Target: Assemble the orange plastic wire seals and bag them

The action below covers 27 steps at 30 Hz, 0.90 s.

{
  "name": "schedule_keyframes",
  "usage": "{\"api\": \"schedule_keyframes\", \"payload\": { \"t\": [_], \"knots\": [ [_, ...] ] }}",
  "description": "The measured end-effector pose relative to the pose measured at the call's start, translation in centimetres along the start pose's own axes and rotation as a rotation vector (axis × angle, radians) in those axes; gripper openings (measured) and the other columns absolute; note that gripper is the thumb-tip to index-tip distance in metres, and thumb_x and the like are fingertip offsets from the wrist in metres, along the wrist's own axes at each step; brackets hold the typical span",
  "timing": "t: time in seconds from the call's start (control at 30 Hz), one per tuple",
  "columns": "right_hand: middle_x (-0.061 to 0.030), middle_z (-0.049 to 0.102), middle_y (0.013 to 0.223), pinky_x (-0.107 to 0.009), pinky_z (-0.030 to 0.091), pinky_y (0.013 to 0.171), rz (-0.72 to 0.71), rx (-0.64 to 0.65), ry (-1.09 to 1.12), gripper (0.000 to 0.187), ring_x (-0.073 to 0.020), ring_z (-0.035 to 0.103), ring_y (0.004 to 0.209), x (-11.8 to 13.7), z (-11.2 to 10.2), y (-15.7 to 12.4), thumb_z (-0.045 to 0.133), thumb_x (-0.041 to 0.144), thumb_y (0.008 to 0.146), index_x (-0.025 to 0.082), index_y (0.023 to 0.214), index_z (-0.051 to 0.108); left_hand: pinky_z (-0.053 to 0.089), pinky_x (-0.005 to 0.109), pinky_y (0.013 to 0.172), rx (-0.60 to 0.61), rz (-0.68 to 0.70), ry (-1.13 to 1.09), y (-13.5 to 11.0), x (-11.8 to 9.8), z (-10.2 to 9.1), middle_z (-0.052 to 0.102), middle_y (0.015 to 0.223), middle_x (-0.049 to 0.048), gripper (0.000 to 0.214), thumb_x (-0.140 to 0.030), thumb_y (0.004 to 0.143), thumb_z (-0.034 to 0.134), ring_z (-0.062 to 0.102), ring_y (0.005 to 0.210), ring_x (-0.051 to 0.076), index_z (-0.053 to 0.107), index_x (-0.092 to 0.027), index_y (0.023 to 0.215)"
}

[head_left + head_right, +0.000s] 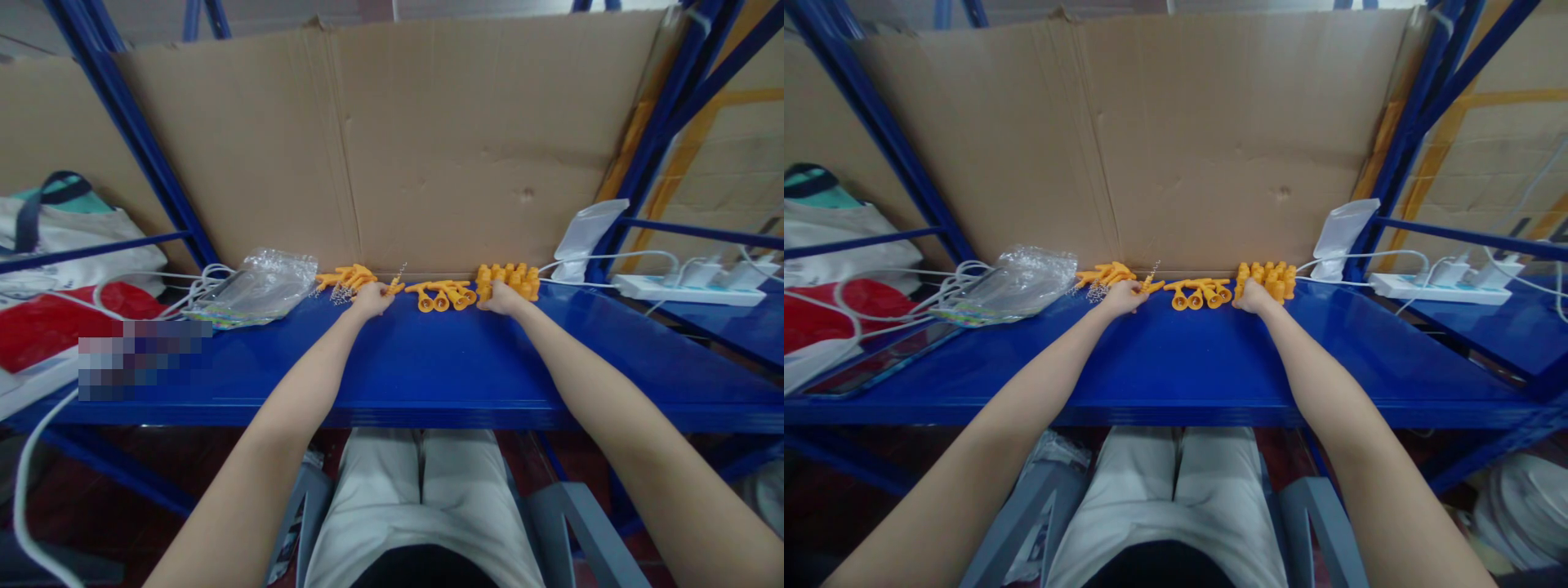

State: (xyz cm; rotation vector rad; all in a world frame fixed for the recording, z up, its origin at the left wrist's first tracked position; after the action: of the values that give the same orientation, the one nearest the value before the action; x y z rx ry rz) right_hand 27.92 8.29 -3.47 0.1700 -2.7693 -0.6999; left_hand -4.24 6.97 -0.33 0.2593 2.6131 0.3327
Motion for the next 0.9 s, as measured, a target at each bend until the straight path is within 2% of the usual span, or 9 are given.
{"api": "schedule_keyframes", "payload": {
  "t": [0.17, 0.23, 0.33, 0.5, 0.6, 0.73, 0.9],
  "knots": [
    [-0.0152, 0.071, 0.105, -0.06, 0.048, 0.095, 0.203, 0.241, 0.024, 0.049, -0.0418, 0.065, 0.106, 0.5, 0.3, -0.6, 0.073, 0.044, 0.071, 0.018, 0.113, 0.068, 0.046, 0.023, 0.058, -0.026, 0.021, 0.034, 0.0, -0.2, 0.1, 0.049, 0.042, -0.0059, 0.014, -0.026, 0.084, 0.061, 0.057, 0.049, 0.013, 0.069, -0.017, 0.078],
    [-0.0167, 0.071, 0.105, -0.058, 0.049, 0.094, 0.241, 0.28, 0.036, 0.048, -0.0415, 0.066, 0.104, 0.7, 0.1, -0.7, 0.071, 0.042, 0.072, 0.016, 0.113, 0.068, 0.045, 0.023, 0.057, -0.03, 0.031, 0.042, -0.1, -0.2, 0.0, 0.052, 0.045, -0.0048, 0.013, -0.025, 0.084, 0.061, 0.058, 0.051, 0.014, 0.07, -0.017, 0.078],
    [-0.0185, 0.071, 0.108, -0.058, 0.051, 0.09, 0.255, 0.218, 0.014, 0.049, -0.0422, 0.066, 0.104, 0.6, -0.3, -0.6, 0.065, 0.036, 0.075, 0.016, 0.12, 0.063, 0.045, 0.023, 0.059, -0.02, 0.047, 0.03, -0.1, -0.3, 0.0, 0.058, 0.051, -0.0035, 0.013, -0.023, 0.083, 0.06, 0.06, 0.054, 0.014, 0.071, -0.016, 0.081],
    [-0.0201, 0.068, 0.118, -0.056, 0.052, 0.089, 0.218, 0.07, -0.05, 0.063, -0.0415, 0.065, 0.109, 0.0, -1.1, -0.4, 0.062, 0.028, 0.074, 0.016, 0.134, 0.05, 0.045, 0.023, 0.06, 0.0, 0.048, 0.046, -0.2, -0.4, -0.2, 0.06, 0.052, -0.0029, 0.014, -0.024, 0.084, 0.06, 0.061, 0.056, 0.015, 0.073, -0.017, 0.084],
    [-0.0203, 0.067, 0.12, -0.057, 0.051, 0.09, 0.186, 0.081, -0.095, 0.063, -0.0415, 0.063, 0.112, 0.2, -1.9, -0.4, 0.063, 0.027, 0.072, 0.016, 0.134, 0.052, 0.045, 0.023, 0.061, 0.001, 0.04, 0.049, -0.3, -0.6, -0.2, 0.062, 0.054, -0.0025, 0.015, -0.024, 0.085, 0.059, 0.061, 0.056, 0.015, 0.073, -0.016, 0.085],
    [-0.0228, 0.064, 0.124, -0.054, 0.049, 0.093, 0.247, 0.121, -0.115, 0.069, -0.0416, 0.06, 0.116, 1.4, -3.2, -0.9, 0.065, 0.026, 0.072, 0.011, 0.138, 0.049, 0.046, 0.025, 0.063, -0.004, 0.034, 0.056, -0.4, -0.6, -0.3, 0.063, 0.055, -0.0013, 0.016, -0.024, 0.084, 0.06, 0.063, 0.059, 0.016, 0.073, -0.015, 0.086],
    [-0.021, 0.064, 0.125, -0.051, 0.046, 0.098, 0.326, 0.105, -0.06, 0.066, -0.0396, 0.06, 0.118, 3.0, -4.3, -1.6, 0.066, 0.039, 0.078, 0.012, 0.136, 0.05, 0.046, 0.025, 0.067, -0.02, 0.052, 0.054, -0.4, -0.6, -0.2, 0.066, 0.061, 0.0004, 0.017, -0.023, 0.084, 0.06, 0.064, 0.066, 0.018, 0.074, -0.016, 0.089]
  ]
}}
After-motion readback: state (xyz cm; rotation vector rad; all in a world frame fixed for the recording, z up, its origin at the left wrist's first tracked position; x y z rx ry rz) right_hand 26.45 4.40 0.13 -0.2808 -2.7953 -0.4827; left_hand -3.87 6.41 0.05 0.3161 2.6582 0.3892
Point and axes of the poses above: each hand's wrist, its own y-axis towards the middle knuckle, its own z-axis out of the palm, x = y × z, the point moved 3 cm from there along y, towards the middle knuckle
